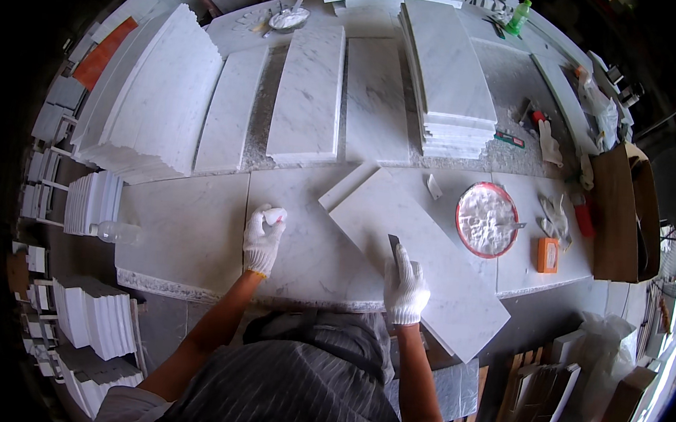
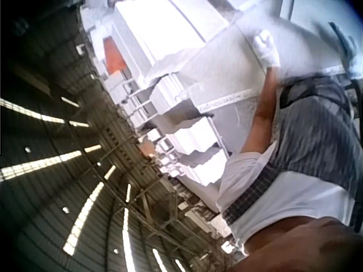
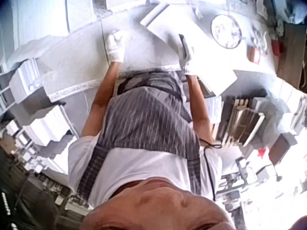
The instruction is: The person applies a white paste to the edges of rectangular stone slabs using a putty knife and smooths the surface with a cloth. They repeat this process on multiple slabs, stacking finished pieces aside.
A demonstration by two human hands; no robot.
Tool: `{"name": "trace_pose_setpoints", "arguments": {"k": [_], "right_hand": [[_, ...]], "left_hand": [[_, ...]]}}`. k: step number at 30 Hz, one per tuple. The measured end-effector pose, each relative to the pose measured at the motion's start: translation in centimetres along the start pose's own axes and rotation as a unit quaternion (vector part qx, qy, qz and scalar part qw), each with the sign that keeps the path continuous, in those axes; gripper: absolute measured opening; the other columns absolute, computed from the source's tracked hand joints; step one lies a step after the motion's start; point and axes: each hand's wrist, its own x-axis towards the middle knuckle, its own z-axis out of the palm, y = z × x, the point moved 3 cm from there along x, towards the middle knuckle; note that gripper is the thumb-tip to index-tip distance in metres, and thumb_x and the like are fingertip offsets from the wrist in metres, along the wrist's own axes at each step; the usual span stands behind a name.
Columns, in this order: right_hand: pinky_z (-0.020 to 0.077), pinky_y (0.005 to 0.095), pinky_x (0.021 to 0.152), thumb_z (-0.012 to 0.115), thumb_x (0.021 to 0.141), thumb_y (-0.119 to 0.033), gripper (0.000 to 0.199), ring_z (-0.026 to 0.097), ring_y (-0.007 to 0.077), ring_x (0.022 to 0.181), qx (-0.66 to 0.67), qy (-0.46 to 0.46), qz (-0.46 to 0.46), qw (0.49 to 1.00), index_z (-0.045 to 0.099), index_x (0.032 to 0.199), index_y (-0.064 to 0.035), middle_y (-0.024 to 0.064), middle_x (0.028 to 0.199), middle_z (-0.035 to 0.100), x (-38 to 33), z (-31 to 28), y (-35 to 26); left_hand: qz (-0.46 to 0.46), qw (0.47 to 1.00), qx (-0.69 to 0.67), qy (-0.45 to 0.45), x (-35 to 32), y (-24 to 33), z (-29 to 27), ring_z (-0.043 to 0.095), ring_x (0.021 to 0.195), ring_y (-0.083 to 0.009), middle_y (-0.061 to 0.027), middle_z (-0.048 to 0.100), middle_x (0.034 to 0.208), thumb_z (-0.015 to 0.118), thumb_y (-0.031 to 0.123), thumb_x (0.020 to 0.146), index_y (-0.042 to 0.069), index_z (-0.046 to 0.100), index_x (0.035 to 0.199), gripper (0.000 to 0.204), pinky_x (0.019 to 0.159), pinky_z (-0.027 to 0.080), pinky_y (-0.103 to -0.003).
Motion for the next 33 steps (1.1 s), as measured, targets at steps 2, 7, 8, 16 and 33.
{"name": "trace_pose_setpoints", "arguments": {"k": [2,7,8,16,33], "right_hand": [[0.0541,0.0442,0.059,0.071,0.090,-0.019,0.037,0.067,0.0335,0.069,-0.001,0.003,-0.008,1.000,0.067,0.126,-0.0167,0.0126,0.087,0.067,0.0,-0.1,-0.1],[0.0533,0.0464,0.057,0.066,0.092,-0.015,0.038,0.066,0.0343,0.068,-0.001,-0.011,-0.009,1.000,0.064,0.130,-0.0181,0.0130,0.085,0.065,0.2,-0.6,-0.3],[0.0533,0.0443,0.061,0.066,0.091,-0.012,0.039,0.066,0.0335,0.069,0.011,-0.012,0.002,1.000,0.065,0.130,-0.0179,0.0133,0.085,0.065,0.2,-0.6,-0.2],[0.0547,0.0340,0.078,0.058,0.095,-0.005,0.048,0.067,0.0224,0.086,0.229,-0.072,0.145,0.960,0.050,0.143,-0.0011,0.0166,0.106,0.068,-2.9,0.4,-0.2],[0.0520,0.0386,0.087,0.072,0.088,-0.017,0.018,0.066,0.0291,0.099,0.202,-0.228,0.085,0.949,0.073,0.105,-0.0097,0.0098,0.105,0.069,-6.4,-3.9,-2.7]], "left_hand": [[-0.005,1.000,0.003,-0.010,0.0,-0.1,0.0,0.063,0.110,-0.0242,-0.0116,0.066,0.120,0.076,0.011,0.082,0.004,0.061,0.123,0.045,0.098,0.048,-0.036],[-0.012,1.000,0.002,-0.003,-0.8,-0.9,-0.9,0.057,0.119,-0.0304,-0.0144,0.062,0.124,0.080,0.015,0.081,0.005,0.055,0.132,0.058,0.102,0.045,-0.042],[-0.006,1.000,0.015,0.019,-1.3,-0.3,-1.5,0.057,0.119,-0.0316,-0.0152,0.062,0.125,0.081,0.017,0.080,0.005,0.054,0.133,0.060,0.102,0.045,-0.043],[0.116,0.984,0.052,-0.126,-6.5,6.4,-3.6,0.058,0.115,-0.0390,-0.0180,0.061,0.127,0.084,0.022,0.079,0.006,0.057,0.130,0.060,0.099,0.046,-0.047],[0.319,0.914,0.095,-0.231,-0.3,10.8,5.6,0.045,0.135,-0.0363,-0.0147,0.049,0.146,0.084,0.043,0.074,0.009,0.051,0.138,0.080,0.110,0.037,-0.049]]}}
